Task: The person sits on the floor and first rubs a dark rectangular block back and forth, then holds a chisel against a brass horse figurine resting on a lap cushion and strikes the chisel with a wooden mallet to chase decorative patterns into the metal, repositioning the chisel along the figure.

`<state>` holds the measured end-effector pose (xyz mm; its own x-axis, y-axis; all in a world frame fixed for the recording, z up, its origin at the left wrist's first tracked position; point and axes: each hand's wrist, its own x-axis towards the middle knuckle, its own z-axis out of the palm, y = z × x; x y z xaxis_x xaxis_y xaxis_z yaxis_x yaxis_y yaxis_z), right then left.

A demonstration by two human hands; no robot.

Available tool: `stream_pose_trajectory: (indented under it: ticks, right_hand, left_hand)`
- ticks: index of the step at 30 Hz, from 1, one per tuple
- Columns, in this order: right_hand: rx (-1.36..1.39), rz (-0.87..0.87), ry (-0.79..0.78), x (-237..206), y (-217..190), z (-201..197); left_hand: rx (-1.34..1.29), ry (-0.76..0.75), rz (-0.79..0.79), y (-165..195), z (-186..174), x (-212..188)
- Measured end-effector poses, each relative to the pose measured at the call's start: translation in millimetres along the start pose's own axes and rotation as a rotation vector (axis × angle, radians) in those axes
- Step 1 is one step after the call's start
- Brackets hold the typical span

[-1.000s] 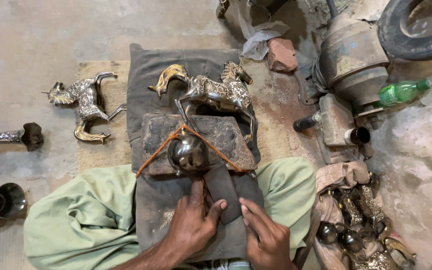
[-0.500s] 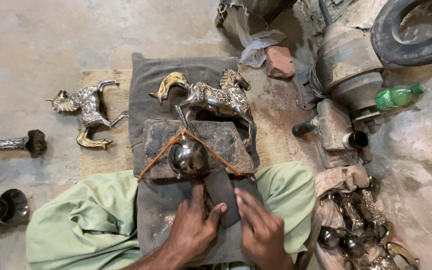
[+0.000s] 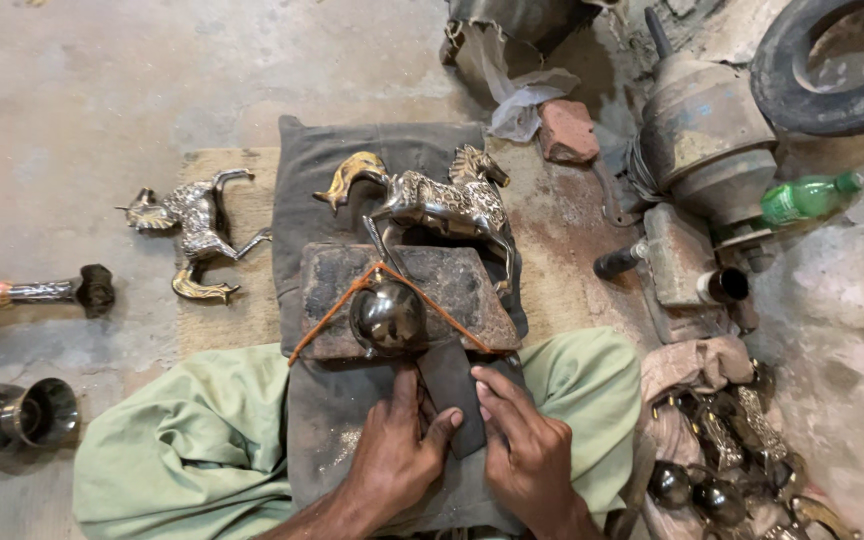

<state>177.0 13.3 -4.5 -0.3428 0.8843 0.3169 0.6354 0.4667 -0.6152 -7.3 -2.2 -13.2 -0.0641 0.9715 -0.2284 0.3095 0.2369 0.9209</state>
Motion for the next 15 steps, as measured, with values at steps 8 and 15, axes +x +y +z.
stream_pose_trajectory:
  ticks: [8,15]
  right_hand:
    - [-0.048,0.131,-0.048,-20,-3,-10]
    - [0.007,-0.049,0.036,-2,5,1]
  left_hand:
    - [-0.005,-0.018,-0.054,3,0,0]
    - [-0.011,0.013,0.007,2,1,0]
